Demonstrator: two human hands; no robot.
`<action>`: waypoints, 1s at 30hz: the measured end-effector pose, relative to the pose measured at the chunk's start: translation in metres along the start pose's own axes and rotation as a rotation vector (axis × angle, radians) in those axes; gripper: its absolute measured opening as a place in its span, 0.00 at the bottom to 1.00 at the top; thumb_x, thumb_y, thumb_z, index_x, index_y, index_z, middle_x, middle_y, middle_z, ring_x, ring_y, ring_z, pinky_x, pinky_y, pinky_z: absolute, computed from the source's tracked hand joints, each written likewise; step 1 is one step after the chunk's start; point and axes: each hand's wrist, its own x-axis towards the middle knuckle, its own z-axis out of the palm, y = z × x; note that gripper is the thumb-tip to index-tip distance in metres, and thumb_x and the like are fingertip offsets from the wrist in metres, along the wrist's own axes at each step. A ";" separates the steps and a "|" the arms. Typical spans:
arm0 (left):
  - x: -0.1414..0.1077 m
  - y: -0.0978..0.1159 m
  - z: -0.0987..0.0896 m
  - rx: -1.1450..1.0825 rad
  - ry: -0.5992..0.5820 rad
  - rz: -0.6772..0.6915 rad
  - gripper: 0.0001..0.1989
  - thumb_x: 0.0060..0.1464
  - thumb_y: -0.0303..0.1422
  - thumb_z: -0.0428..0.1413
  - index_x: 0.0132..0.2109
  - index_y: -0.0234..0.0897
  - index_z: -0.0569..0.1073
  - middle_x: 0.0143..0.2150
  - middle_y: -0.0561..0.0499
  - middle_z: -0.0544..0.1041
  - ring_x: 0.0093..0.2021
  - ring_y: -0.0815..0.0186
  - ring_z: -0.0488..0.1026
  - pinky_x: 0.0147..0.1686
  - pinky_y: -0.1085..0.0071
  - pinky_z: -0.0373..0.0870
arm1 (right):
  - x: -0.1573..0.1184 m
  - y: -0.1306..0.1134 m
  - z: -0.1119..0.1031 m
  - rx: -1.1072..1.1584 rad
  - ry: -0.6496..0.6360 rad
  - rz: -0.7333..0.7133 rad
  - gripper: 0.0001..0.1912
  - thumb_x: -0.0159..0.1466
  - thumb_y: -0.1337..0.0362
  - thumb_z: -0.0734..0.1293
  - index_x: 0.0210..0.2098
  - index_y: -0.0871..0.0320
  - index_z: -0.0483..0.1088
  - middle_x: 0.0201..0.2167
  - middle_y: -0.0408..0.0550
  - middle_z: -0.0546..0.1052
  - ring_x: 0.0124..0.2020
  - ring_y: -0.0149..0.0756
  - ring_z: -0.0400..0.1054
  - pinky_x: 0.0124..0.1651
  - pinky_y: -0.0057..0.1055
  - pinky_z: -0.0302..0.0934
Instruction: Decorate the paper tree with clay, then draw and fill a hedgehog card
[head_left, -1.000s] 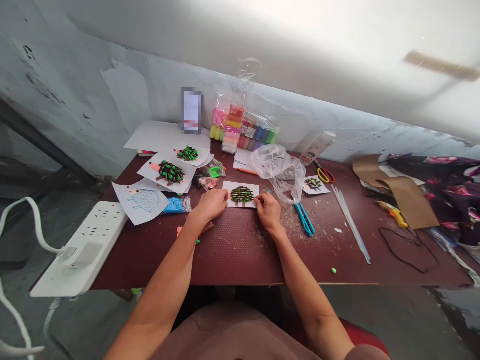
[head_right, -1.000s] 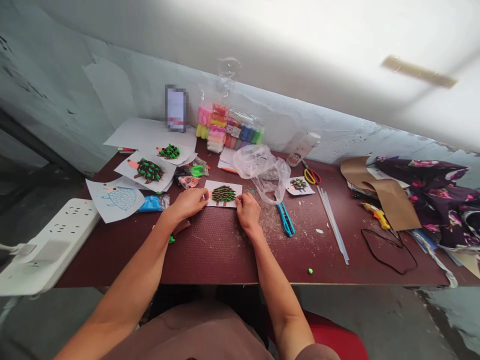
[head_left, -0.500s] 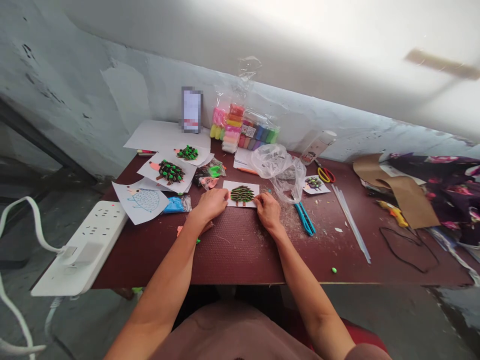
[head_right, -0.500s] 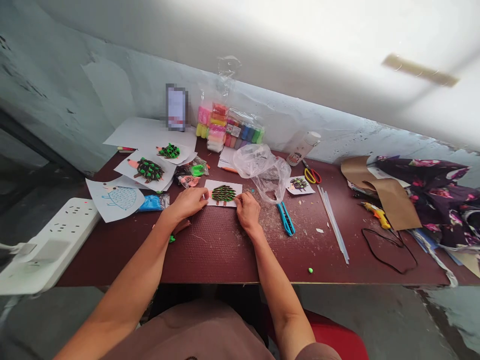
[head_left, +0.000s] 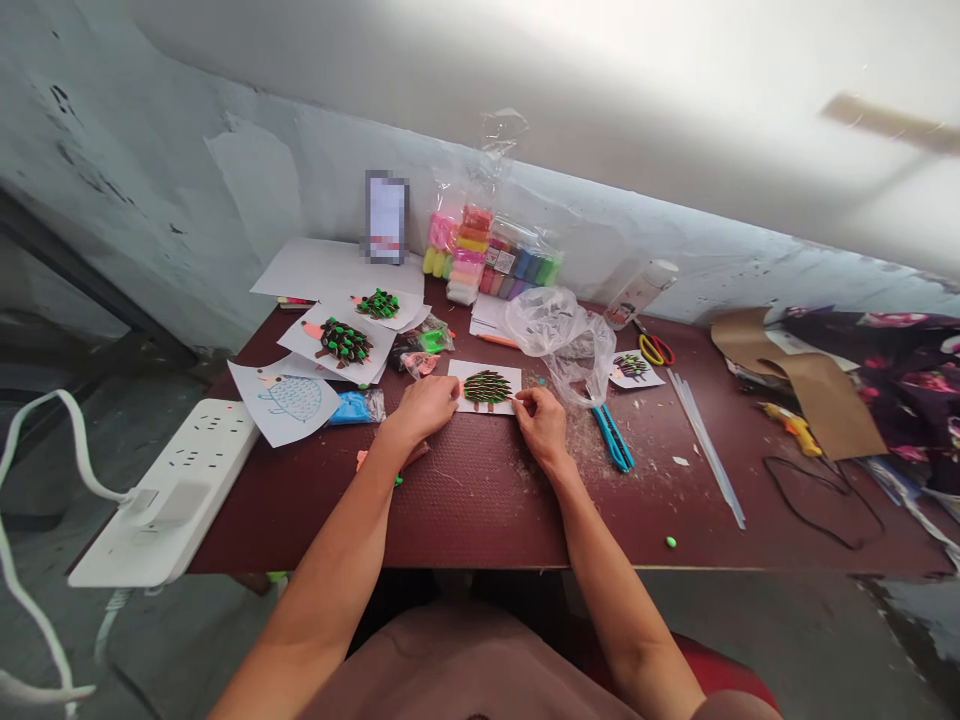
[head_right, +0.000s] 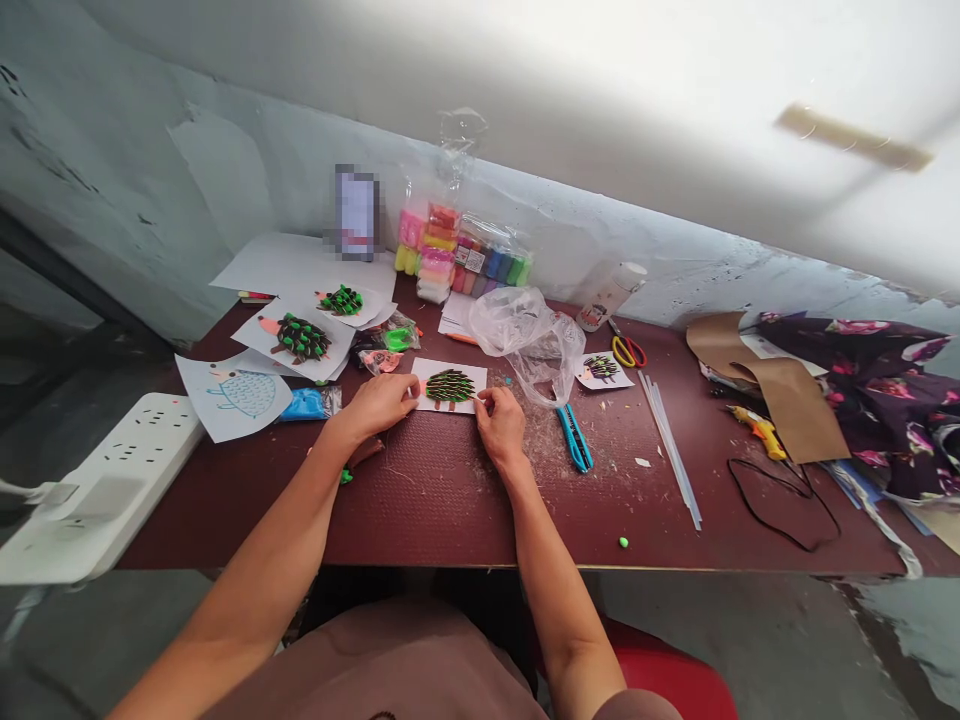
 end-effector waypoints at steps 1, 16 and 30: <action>0.000 0.000 0.000 0.002 -0.002 0.002 0.10 0.59 0.28 0.53 0.44 0.39 0.77 0.43 0.45 0.83 0.46 0.55 0.79 0.42 0.67 0.70 | -0.001 0.001 -0.001 0.002 0.003 0.004 0.06 0.62 0.64 0.66 0.35 0.58 0.76 0.34 0.50 0.78 0.34 0.38 0.70 0.41 0.33 0.62; 0.001 -0.001 0.000 -0.019 -0.003 0.008 0.10 0.59 0.27 0.53 0.44 0.39 0.77 0.43 0.43 0.83 0.46 0.53 0.79 0.42 0.65 0.70 | 0.000 0.000 -0.007 -0.017 0.034 0.035 0.10 0.64 0.61 0.64 0.33 0.57 0.76 0.34 0.51 0.79 0.33 0.38 0.70 0.39 0.33 0.61; 0.003 -0.002 -0.008 -0.075 0.216 0.005 0.09 0.64 0.30 0.54 0.46 0.36 0.77 0.45 0.43 0.81 0.48 0.56 0.77 0.46 0.65 0.71 | 0.001 0.011 -0.014 -0.008 0.221 -0.008 0.17 0.66 0.62 0.60 0.47 0.60 0.76 0.40 0.55 0.76 0.35 0.39 0.69 0.44 0.37 0.66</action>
